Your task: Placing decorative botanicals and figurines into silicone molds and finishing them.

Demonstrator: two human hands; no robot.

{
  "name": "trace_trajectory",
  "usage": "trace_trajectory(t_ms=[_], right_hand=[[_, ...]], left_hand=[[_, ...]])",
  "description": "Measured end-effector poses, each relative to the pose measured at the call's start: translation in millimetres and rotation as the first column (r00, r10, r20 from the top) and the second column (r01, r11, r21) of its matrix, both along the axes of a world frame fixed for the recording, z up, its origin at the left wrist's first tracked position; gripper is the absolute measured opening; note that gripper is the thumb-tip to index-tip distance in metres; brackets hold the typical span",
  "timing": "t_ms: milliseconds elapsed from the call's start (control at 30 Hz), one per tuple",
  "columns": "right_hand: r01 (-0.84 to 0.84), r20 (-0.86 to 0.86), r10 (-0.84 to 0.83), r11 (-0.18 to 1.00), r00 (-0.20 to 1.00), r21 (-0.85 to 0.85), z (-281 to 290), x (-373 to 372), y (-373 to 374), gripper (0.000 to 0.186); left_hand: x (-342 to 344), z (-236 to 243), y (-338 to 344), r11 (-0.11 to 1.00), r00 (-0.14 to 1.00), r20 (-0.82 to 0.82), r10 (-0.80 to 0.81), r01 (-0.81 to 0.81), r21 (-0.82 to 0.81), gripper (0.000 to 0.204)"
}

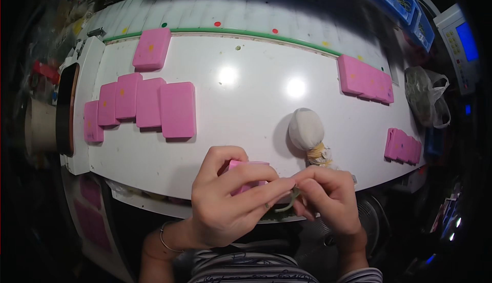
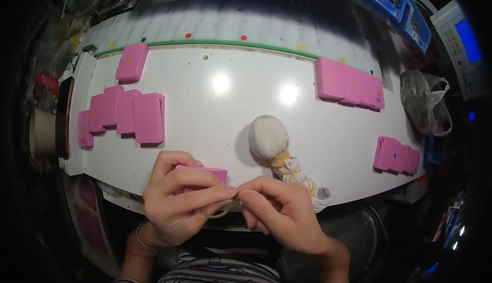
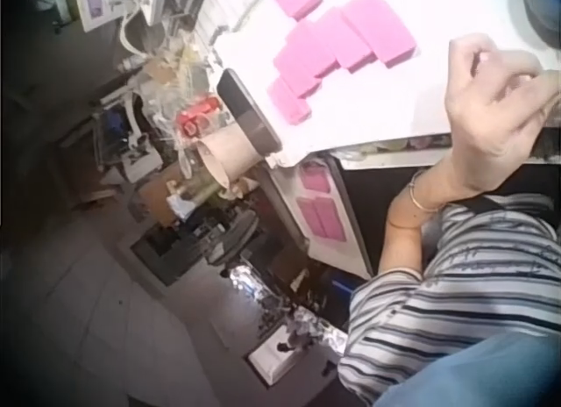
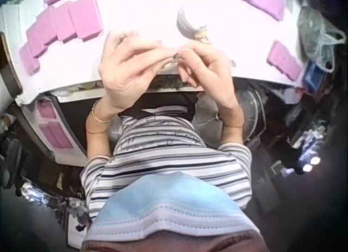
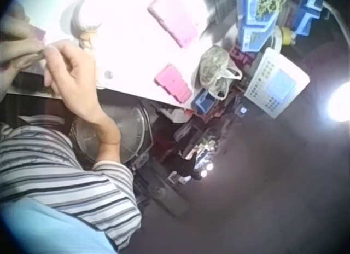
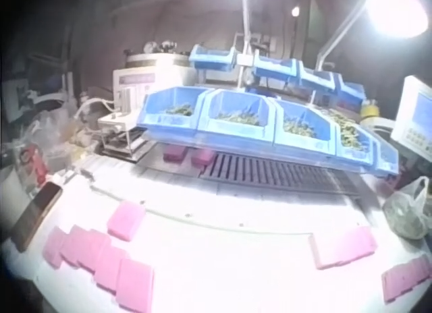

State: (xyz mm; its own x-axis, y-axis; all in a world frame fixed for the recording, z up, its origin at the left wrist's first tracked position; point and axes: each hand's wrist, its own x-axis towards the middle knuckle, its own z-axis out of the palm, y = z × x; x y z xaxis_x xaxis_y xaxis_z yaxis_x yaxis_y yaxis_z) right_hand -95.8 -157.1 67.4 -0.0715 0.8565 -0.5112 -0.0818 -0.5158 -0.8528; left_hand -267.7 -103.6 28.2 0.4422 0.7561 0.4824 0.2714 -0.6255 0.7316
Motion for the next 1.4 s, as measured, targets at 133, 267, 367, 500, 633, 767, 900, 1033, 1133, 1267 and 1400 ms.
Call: trace_trajectory(t_ms=[133,267,367,500,633,767,900,1033,1133,1267,1400], right_hand=[[-0.005,-0.274,0.003,1.000,0.962,-0.008,-11.0,5.0,3.6,0.012],[0.106,-0.250,-0.083,0.991,0.965,0.080,-14.1,0.6,-1.9,0.010],[0.153,-0.286,-0.125,0.985,0.950,0.076,-15.1,0.1,-4.0,0.009],[0.161,-0.284,-0.128,0.983,0.950,0.093,-14.1,-1.3,-5.4,0.009],[0.133,-0.046,-0.126,0.963,0.991,0.234,-10.1,-7.0,-5.0,0.009],[-0.039,0.253,-0.078,0.904,0.964,0.427,-7.6,-6.5,2.7,0.011],[-0.101,0.392,-0.124,0.857,0.911,0.506,0.2,-5.3,2.6,0.013],[-0.178,0.471,-0.101,0.840,0.876,0.512,13.3,8.9,10.2,0.009],[-0.060,0.503,-0.229,0.868,0.833,0.494,32.1,39.9,58.4,0.008],[0.090,0.419,-0.528,0.694,0.739,0.715,80.8,104.4,161.0,0.019],[0.284,0.219,-0.773,0.458,0.596,0.842,98.3,187.7,243.6,0.020]], left_hand=[[-4.2,5.1,1.2,1.000,1.000,-0.024,0.008,-0.008,0.005,0.039],[-14.8,10.6,0.5,0.969,0.997,0.011,0.077,-0.073,-0.237,0.032],[-23.1,13.6,-0.7,0.913,0.993,0.104,0.055,-0.008,-0.407,0.023],[-25.0,15.9,-2.4,0.876,0.982,0.187,0.022,0.071,-0.476,0.018],[-26.7,12.6,0.4,0.906,0.984,0.177,0.019,0.057,-0.418,0.018],[-28.0,13.7,3.2,0.937,0.990,0.136,0.027,0.022,-0.348,0.019],[-24.1,17.9,5.8,0.955,0.988,0.153,0.007,0.039,-0.293,0.020],[-20.3,13.9,7.4,0.931,0.978,0.203,0.041,0.037,-0.363,0.018],[-28.6,-9.6,6.6,0.802,0.925,0.353,0.141,0.102,-0.588,0.041],[-14.5,-8.0,5.6,0.775,0.870,0.438,0.228,0.110,-0.623,0.072],[6.6,-16.4,15.9,0.800,0.882,0.440,0.168,0.139,-0.583,0.073]])
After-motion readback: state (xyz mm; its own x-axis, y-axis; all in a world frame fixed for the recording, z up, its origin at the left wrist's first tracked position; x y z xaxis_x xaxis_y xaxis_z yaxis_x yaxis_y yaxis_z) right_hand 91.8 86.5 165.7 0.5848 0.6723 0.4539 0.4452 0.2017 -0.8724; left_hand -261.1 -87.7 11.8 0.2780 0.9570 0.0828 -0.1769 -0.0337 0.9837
